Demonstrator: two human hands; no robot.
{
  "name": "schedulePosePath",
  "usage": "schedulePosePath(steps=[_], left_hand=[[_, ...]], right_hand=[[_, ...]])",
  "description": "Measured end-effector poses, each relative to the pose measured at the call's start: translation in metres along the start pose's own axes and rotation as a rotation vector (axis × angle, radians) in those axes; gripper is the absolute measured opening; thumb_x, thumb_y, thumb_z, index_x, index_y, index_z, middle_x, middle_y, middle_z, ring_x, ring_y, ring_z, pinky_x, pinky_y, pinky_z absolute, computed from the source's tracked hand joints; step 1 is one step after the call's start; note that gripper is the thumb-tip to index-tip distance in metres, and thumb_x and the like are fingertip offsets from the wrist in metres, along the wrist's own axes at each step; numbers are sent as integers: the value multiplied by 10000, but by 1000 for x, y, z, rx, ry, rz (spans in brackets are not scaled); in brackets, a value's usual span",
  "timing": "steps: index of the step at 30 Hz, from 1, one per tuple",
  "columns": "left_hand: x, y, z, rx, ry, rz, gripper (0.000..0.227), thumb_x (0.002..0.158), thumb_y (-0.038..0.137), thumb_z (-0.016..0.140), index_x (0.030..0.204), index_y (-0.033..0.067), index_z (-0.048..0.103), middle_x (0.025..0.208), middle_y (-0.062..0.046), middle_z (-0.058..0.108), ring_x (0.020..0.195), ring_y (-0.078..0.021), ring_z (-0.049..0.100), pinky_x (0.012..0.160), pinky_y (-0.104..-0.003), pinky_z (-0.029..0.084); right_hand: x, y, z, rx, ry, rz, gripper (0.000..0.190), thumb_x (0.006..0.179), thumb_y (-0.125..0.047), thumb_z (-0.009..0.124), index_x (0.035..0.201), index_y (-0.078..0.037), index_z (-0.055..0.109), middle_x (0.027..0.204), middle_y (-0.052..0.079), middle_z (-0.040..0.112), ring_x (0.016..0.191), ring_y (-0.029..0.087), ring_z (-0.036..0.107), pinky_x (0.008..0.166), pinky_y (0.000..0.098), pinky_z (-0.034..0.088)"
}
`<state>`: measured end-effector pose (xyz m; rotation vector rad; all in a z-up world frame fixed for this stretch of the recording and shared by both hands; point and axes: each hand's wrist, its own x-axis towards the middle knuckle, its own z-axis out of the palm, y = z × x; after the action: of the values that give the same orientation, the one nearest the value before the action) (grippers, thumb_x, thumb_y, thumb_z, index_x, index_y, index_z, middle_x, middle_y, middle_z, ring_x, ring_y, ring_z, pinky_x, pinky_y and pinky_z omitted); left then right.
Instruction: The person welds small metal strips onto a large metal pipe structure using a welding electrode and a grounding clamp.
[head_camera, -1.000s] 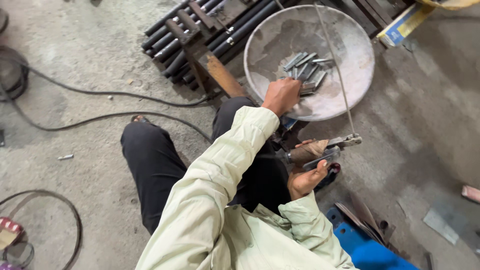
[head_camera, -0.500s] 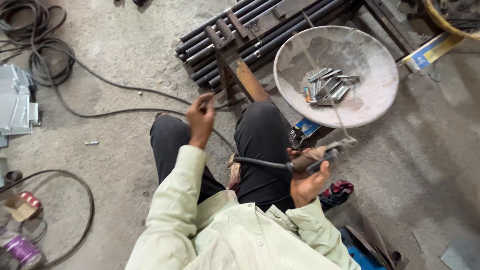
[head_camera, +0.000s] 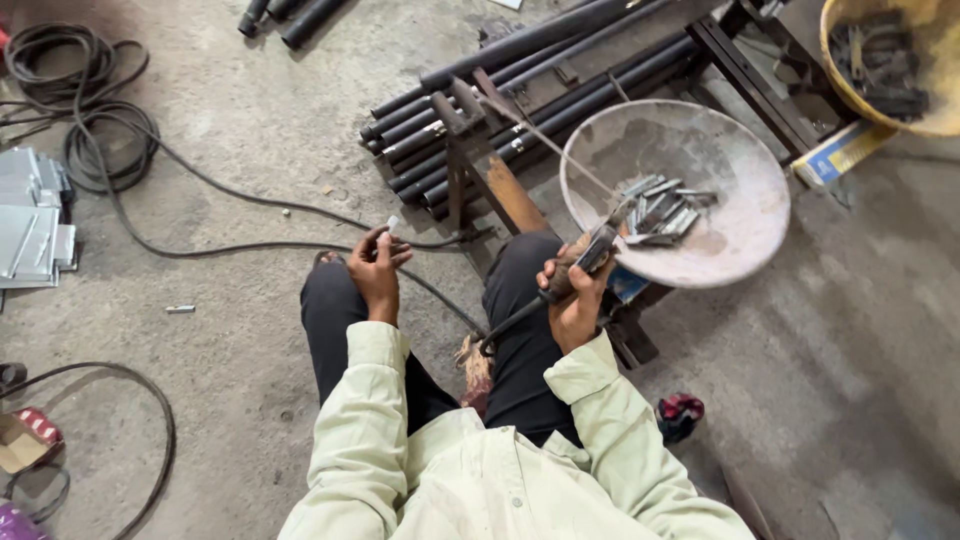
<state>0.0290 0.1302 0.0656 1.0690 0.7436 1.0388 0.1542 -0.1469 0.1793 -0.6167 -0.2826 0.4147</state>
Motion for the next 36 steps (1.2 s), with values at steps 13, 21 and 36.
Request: schedulePosePath(steps=[13, 21, 36], left_hand=[[8, -16, 17, -393, 38, -387, 284, 1000, 114, 633, 1271, 38, 598, 1209, -85, 735, 869, -214, 763, 747, -337, 634], [9, -49, 26, -323, 46, -436, 228, 962, 142, 763, 1139, 3, 727, 959, -71, 727, 826, -158, 702, 738, -289, 636], [29, -3, 124, 374, -221, -248, 235, 996, 202, 649, 1049, -20, 705, 822, -104, 724, 616, -185, 759, 504, -302, 608]], right_hand=[[5, 11, -26, 126, 10, 64, 579, 903, -259, 689, 1414, -150, 439, 1187, 152, 518, 986, 275, 550, 797, 396, 495], [5, 8, -24, 127, 26, 86, 607, 905, -268, 699, 1427, -127, 425, 1210, 160, 515, 1009, 273, 547, 810, 398, 491], [8, 6, -29, 166, 38, 119, 612, 880, -276, 710, 1405, -111, 442, 1201, 162, 501, 983, 275, 539, 791, 394, 485]])
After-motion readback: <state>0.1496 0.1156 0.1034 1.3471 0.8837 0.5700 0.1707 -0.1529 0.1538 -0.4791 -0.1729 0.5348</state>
